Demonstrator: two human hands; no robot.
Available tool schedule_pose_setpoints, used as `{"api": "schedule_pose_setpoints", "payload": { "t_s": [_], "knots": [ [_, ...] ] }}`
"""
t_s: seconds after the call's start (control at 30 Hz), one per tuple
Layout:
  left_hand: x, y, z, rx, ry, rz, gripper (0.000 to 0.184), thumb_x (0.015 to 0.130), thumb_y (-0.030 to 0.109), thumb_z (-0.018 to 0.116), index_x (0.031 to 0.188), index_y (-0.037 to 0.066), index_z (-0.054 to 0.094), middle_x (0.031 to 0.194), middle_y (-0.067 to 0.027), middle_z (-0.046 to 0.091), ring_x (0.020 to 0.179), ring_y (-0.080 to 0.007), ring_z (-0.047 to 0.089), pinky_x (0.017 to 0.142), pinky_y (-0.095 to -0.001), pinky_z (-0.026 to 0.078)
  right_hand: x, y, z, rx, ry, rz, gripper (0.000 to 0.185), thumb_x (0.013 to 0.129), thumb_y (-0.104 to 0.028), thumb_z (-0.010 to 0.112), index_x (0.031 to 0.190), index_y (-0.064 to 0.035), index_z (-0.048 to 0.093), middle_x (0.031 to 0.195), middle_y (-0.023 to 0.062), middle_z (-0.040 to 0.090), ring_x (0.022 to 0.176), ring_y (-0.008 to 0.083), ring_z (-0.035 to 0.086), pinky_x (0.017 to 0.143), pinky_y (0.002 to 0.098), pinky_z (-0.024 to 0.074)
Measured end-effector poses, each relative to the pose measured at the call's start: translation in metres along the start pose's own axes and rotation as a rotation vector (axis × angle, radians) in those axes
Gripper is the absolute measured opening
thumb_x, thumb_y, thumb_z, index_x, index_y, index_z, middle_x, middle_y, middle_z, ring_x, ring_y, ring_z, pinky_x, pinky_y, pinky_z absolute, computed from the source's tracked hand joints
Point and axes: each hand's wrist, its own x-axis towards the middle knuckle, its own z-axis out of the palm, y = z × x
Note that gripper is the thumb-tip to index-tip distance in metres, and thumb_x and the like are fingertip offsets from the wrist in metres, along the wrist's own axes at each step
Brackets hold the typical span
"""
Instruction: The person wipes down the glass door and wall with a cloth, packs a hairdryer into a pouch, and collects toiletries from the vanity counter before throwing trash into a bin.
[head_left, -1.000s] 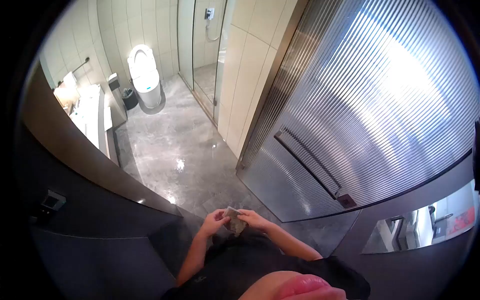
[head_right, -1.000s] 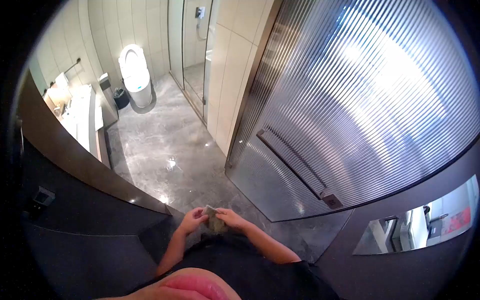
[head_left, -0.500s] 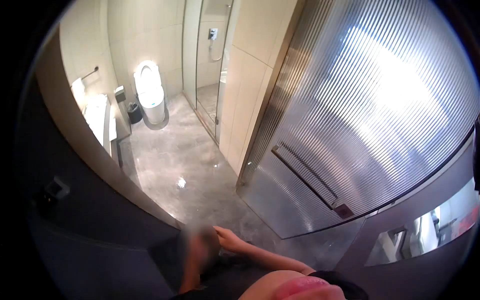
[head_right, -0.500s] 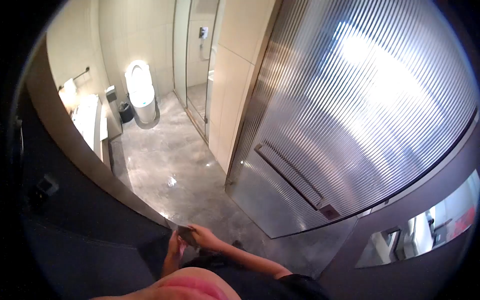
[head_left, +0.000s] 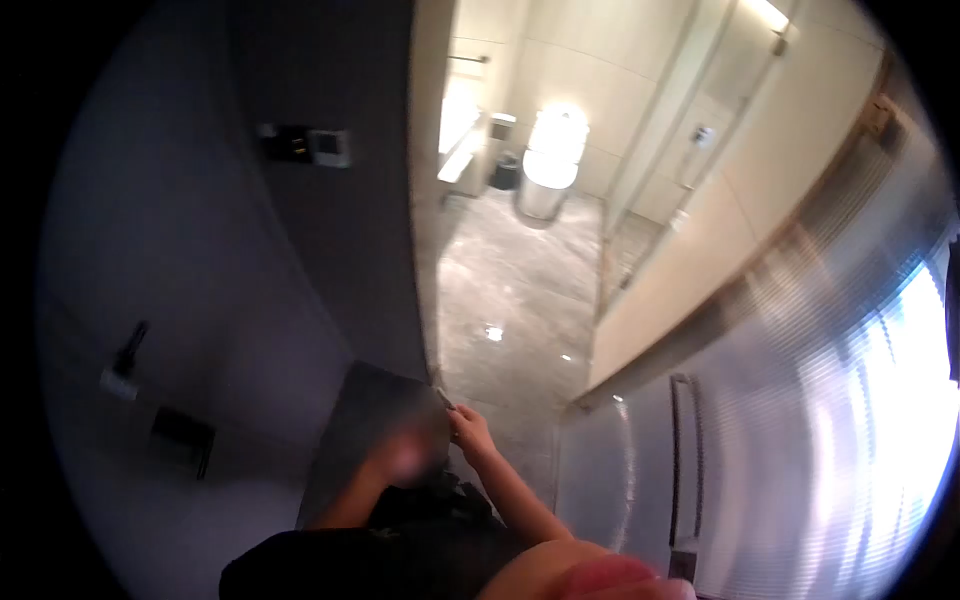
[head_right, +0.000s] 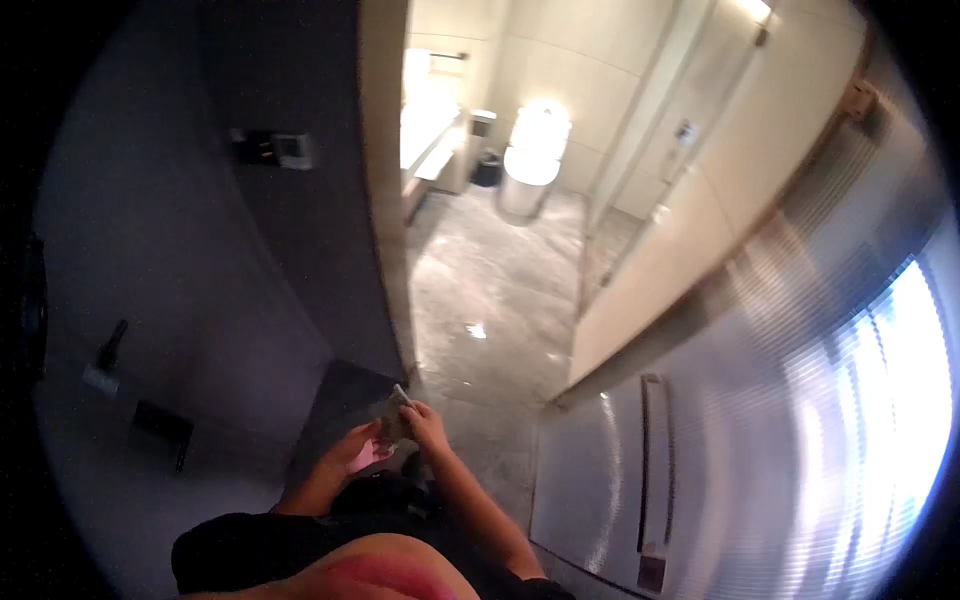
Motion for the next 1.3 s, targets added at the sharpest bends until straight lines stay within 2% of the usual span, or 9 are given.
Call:
{"api": "schedule_pose_setpoints", "payload": {
  "t_s": [0.17,0.27,0.37,0.5,0.7,0.83,1.07,1.2,1.3],
  "knots": [
    [-0.044,-0.004,-0.004,0.092,0.315,0.147,0.036,0.092,0.030,0.061,0.123,0.012,0.054,0.117,-0.0043,0.058,0.105,-0.0203,0.054,0.089,-0.0395,0.046,0.000,0.041,0.042,0.005,-0.174,-0.145,0.030,0.091,-0.018,0.057,0.115,-0.0007,0.059,0.101,0.0074,0.062,0.094,0.0162,0.060,0.077,0.0290,0.0500],
    [-0.074,0.030,0.006,-0.089,0.584,0.007,0.036,0.093,0.025,0.059,0.124,0.007,0.054,0.119,-0.0068,0.059,0.108,-0.0199,0.057,0.089,-0.0365,0.048,-0.023,0.027,0.067,0.390,-0.452,0.201,0.039,0.091,-0.022,0.056,0.125,-0.0021,0.053,0.116,0.0093,0.060,0.107,0.0224,0.057,0.094,0.0355,0.0441],
    [-0.090,0.070,0.013,0.070,0.439,0.088,0.040,0.092,0.025,0.060,0.125,0.004,0.053,0.116,-0.0074,0.061,0.105,-0.0200,0.060,0.088,-0.0345,0.049,-0.027,0.043,0.081,0.618,-0.598,0.212,0.045,0.092,-0.026,0.055,0.131,-0.0049,0.047,0.125,0.0093,0.056,0.116,0.0259,0.053,0.102,0.0410,0.0393],
    [-0.085,0.090,0.005,-0.450,0.305,0.132,0.038,0.089,0.028,0.065,0.120,0.008,0.058,0.114,-0.0047,0.063,0.105,-0.0182,0.060,0.088,-0.0345,0.049,-0.037,0.054,0.087,0.502,-0.519,0.157,0.038,0.092,-0.021,0.055,0.125,-0.0016,0.051,0.120,0.0080,0.060,0.110,0.0214,0.056,0.098,0.0357,0.0413],
    [-0.071,0.111,-0.053,-0.151,0.270,-0.185,0.029,0.092,0.023,0.062,0.115,0.007,0.062,0.110,-0.0037,0.064,0.102,-0.0162,0.062,0.086,-0.0332,0.050,-0.025,0.032,0.112,0.343,-0.319,-0.090,0.031,0.091,-0.016,0.056,0.118,0.0007,0.056,0.114,0.0078,0.061,0.105,0.0184,0.057,0.095,0.0330,0.0417],
    [-0.038,0.124,-0.110,-0.232,0.261,-0.140,0.027,0.093,0.024,0.061,0.116,0.010,0.061,0.110,-0.0029,0.065,0.100,-0.0152,0.062,0.086,-0.0329,0.050,0.030,0.039,0.150,0.162,-0.157,-0.117,0.029,0.093,-0.016,0.055,0.116,0.0009,0.059,0.109,0.0057,0.063,0.100,0.0160,0.059,0.089,0.0319,0.0457],
    [0.043,0.166,-0.223,-0.064,0.331,-0.212,0.043,0.086,0.030,0.068,0.121,0.009,0.054,0.113,-0.0061,0.062,0.099,-0.0165,0.059,0.085,-0.0332,0.048,0.131,-0.010,0.220,0.629,0.003,-0.025,0.032,0.093,-0.031,0.051,0.110,-0.0048,0.059,0.108,0.0098,0.062,0.097,0.0230,0.059,0.088,0.0402,0.0461],
    [0.103,0.211,-0.227,0.279,0.233,0.097,0.043,0.087,0.025,0.067,0.123,0.005,0.053,0.115,-0.0092,0.062,0.101,-0.0183,0.060,0.087,-0.0341,0.048,0.140,-0.156,0.180,-0.606,0.322,-0.527,0.034,0.096,-0.035,0.053,0.099,-0.0020,0.060,0.093,0.0041,0.058,0.091,0.0159,0.051,0.087,0.0326,0.0427],
    [0.146,0.260,-0.205,0.582,0.111,0.379,0.041,0.087,0.019,0.066,0.122,0.004,0.052,0.117,-0.0130,0.060,0.110,-0.0214,0.058,0.093,-0.0375,0.046,0.109,-0.316,0.213,-0.858,0.821,-1.597,0.025,0.091,-0.023,0.062,0.100,0.0012,0.062,0.086,0.0084,0.066,0.077,0.0176,0.060,0.072,0.0307,0.0503]
  ]
}}
